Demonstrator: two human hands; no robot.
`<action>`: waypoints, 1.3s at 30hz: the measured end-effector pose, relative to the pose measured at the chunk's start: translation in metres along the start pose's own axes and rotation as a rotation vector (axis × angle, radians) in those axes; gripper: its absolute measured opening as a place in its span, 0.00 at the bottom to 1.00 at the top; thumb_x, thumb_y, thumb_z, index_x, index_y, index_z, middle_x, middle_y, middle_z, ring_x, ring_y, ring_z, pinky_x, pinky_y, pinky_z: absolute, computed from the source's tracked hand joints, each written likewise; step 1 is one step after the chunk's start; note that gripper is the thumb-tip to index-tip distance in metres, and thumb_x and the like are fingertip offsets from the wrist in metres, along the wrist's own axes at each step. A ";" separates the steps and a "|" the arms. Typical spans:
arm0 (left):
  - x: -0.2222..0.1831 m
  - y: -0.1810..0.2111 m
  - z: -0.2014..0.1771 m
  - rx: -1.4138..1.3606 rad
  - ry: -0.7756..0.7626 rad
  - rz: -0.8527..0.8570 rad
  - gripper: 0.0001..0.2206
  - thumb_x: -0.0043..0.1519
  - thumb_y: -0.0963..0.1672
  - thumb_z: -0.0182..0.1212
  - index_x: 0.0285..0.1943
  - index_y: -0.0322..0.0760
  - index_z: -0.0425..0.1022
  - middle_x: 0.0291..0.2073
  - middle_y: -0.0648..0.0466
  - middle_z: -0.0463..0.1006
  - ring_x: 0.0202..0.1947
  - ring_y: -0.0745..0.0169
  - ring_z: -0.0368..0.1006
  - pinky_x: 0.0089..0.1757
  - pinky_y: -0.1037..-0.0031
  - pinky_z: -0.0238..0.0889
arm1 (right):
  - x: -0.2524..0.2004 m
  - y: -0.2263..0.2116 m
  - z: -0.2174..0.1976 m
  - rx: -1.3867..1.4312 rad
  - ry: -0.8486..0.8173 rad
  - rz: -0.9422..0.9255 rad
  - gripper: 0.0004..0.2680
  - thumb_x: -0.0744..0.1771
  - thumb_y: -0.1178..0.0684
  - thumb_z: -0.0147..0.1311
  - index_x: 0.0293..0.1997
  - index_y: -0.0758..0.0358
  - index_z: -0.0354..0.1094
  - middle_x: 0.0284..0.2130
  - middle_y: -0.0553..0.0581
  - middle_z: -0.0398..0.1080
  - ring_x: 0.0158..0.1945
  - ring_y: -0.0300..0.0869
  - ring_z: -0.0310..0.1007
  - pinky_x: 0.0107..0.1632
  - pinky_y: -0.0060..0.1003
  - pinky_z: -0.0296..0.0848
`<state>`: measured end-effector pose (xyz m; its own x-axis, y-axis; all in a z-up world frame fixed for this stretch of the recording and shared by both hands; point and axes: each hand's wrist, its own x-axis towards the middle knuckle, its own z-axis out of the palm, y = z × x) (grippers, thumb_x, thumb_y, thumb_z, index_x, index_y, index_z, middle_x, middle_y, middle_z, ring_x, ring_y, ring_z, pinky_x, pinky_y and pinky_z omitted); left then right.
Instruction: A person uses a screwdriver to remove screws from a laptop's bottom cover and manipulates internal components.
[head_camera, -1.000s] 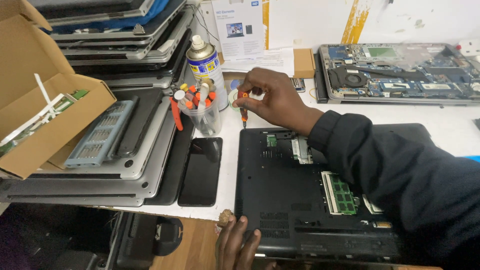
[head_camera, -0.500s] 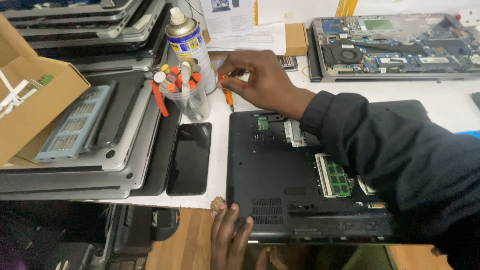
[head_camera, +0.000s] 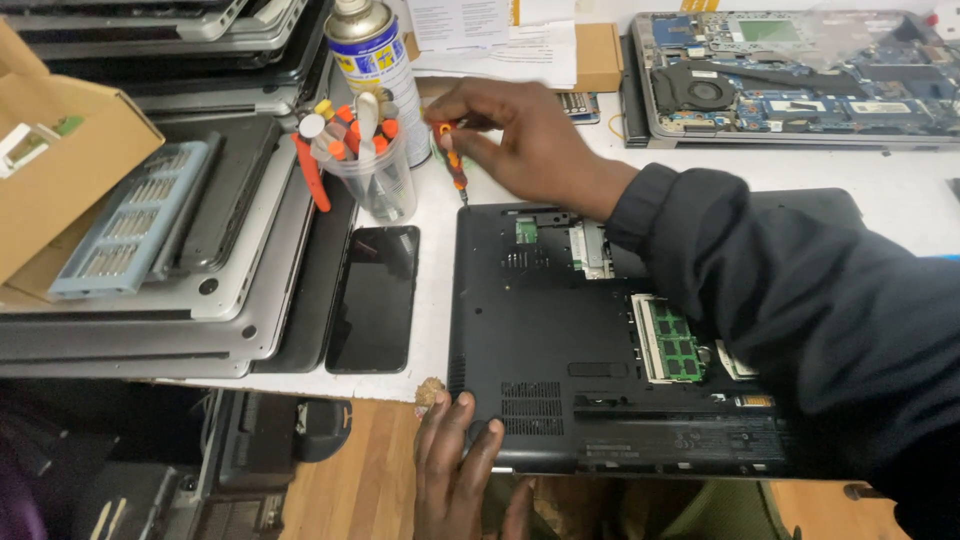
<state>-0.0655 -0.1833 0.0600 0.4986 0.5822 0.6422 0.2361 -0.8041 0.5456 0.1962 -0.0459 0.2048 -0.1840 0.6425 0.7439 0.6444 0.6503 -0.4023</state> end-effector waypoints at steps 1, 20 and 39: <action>0.000 0.001 0.000 0.002 0.004 -0.006 0.27 0.53 0.44 0.65 0.62 0.45 0.62 0.65 0.48 0.58 0.69 0.37 0.51 0.62 0.48 0.52 | -0.002 0.003 -0.001 0.004 -0.005 -0.001 0.06 0.66 0.63 0.53 0.46 0.68 0.67 0.41 0.61 0.72 0.44 0.46 0.74 0.51 0.35 0.76; 0.001 0.000 0.000 0.009 0.039 0.016 0.25 0.55 0.46 0.63 0.62 0.44 0.63 0.64 0.47 0.60 0.67 0.35 0.54 0.61 0.48 0.56 | -0.001 0.004 -0.003 -0.003 0.083 -0.005 0.06 0.65 0.55 0.60 0.41 0.66 0.69 0.32 0.56 0.68 0.34 0.40 0.66 0.36 0.31 0.69; 0.004 0.006 -0.006 -0.016 0.013 -0.006 0.24 0.55 0.43 0.63 0.62 0.44 0.63 0.65 0.48 0.59 0.68 0.35 0.52 0.61 0.51 0.56 | -0.002 -0.003 -0.005 -0.236 -0.002 -0.159 0.11 0.68 0.45 0.53 0.37 0.63 0.61 0.32 0.55 0.58 0.34 0.45 0.56 0.37 0.36 0.60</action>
<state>-0.0669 -0.1849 0.0689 0.4867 0.5883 0.6458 0.2259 -0.7988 0.5575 0.1982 -0.0508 0.2069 -0.2974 0.5410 0.7867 0.7623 0.6307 -0.1456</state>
